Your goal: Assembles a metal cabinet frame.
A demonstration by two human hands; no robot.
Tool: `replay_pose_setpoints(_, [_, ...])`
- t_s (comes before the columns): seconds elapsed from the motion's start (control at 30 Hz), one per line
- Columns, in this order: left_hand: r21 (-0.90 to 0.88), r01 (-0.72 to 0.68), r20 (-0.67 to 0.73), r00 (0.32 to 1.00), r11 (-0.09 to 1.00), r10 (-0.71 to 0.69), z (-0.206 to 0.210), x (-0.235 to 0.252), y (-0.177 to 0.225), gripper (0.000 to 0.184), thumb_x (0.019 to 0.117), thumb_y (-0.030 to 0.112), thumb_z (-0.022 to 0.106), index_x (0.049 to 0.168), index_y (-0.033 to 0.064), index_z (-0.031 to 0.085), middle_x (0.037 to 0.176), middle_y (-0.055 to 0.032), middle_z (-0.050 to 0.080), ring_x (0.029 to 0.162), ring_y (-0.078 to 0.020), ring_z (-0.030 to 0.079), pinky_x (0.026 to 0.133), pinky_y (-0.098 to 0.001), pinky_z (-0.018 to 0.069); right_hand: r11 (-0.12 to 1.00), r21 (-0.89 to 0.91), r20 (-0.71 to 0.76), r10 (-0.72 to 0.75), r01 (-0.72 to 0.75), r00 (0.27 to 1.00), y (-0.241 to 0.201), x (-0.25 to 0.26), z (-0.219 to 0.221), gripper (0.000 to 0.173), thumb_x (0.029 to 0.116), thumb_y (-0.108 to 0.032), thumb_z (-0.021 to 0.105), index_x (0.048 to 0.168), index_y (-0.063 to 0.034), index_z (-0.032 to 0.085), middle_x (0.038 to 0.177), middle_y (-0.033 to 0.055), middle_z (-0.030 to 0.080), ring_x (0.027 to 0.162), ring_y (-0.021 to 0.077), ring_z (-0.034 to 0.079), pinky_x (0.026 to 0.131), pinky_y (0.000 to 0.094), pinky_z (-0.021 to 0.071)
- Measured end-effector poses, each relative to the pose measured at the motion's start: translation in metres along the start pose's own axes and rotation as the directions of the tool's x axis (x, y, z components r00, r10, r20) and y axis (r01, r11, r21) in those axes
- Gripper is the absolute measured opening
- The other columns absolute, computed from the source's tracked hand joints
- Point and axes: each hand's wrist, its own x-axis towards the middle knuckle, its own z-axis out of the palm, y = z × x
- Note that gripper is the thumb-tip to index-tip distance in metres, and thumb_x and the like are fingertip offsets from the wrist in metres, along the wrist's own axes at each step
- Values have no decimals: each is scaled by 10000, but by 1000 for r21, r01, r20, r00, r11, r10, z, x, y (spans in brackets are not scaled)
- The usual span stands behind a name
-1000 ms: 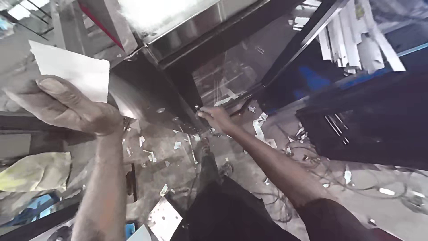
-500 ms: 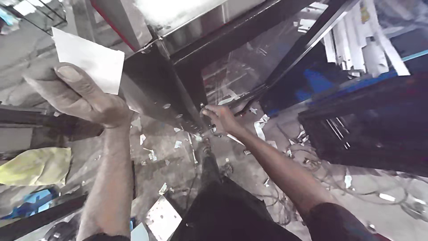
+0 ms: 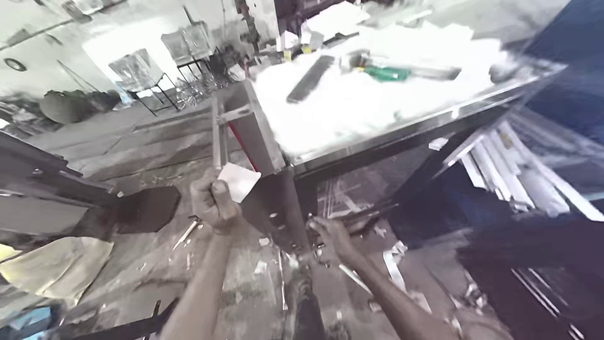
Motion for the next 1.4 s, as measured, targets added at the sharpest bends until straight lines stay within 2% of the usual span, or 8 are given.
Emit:
replay_pose_setpoints(0.17, [-129, 1, 0, 1000, 992, -1, 3, -1, 0, 164, 1080, 252, 486, 1077, 192, 638, 1047, 119, 680, 995, -18, 657, 892, -249, 559, 999, 46, -20, 0, 1, 1000, 3, -1, 3, 275, 1063, -278, 539, 1108, -114, 754, 1034, 7, 756, 961, 96, 703, 921, 361, 575])
replay_pose_setpoints(0.33, [-73, 13, -6, 1000, 997, -14, 2, -5, -4, 182, 1088, 254, 465, 1105, 177, 629, 1074, 118, 682, 987, 3, 650, 863, -225, 557, 996, 73, -55, -54, 58, 997, 10, 0, 8, 287, 1070, -280, 518, 1090, -112, 749, 1023, -18, 760, 941, 93, 709, 896, 361, 593])
replay_pose_setpoints(0.47, [-63, 7, -15, 1000, 998, -8, 3, -5, -3, 194, 1092, 266, 467, 1131, 199, 644, 1114, 128, 683, 1074, -23, 650, 964, -276, 549, 997, 82, -77, 3, 3, 997, 6, -6, 10, 255, 1064, -246, 536, 1095, -100, 743, 1014, -25, 761, 946, 82, 713, 905, 336, 596])
replay_pose_setpoints(0.6, [-93, 18, -9, 1000, 996, -19, 4, -4, -2, 183, 1090, 286, 467, 1087, 214, 635, 1066, 124, 676, 1050, -34, 650, 956, -298, 552, 988, 143, -103, -48, 62, 994, 8, -4, 12, 234, 1055, -182, 544, 1089, -63, 743, 999, 6, 768, 935, 105, 726, 892, 340, 609])
replay_pose_setpoints(0.77, [-110, 12, -11, 1000, 994, -13, 5, -5, -3, 183, 1087, 265, 472, 1077, 178, 633, 1036, 83, 682, 1013, -62, 658, 916, -309, 559, 989, 146, -112, -15, 32, 994, 10, -1, 13, 221, 1051, -192, 561, 1071, -72, 745, 1001, -2, 770, 940, 110, 725, 893, 347, 606])
replay_pose_setpoints(0.93, [-127, 18, -13, 1000, 992, -20, 5, -2, -1, 198, 1091, 288, 474, 1058, 173, 632, 1022, 87, 681, 1025, -64, 664, 944, -325, 561, 988, 145, -138, -31, 51, 990, 9, 1, 14, 212, 1041, -171, 570, 1056, -67, 754, 1004, 7, 769, 931, 113, 720, 880, 349, 604])
replay_pose_setpoints(1.13, [-122, 15, -8, 1000, 992, -16, 4, -3, 0, 213, 1094, 290, 468, 1050, 150, 623, 996, 71, 680, 1051, -79, 665, 1000, -367, 548, 990, 119, -84, -70, 79, 994, 7, 3, 8, 222, 1048, -141, 546, 1060, -49, 748, 1021, 27, 772, 955, 130, 727, 904, 354, 606])
replay_pose_setpoints(1.4, [-162, 30, 13, 1000, 986, -28, 5, -2, 0, 220, 1091, 286, 468, 1017, 131, 605, 976, 43, 654, 1006, -89, 658, 970, -376, 549, 997, -52, -53, 61, -64, 997, -5, -6, -1, 258, 1058, -242, 536, 1046, -105, 754, 993, -18, 761, 914, 92, 704, 870, 366, 584])
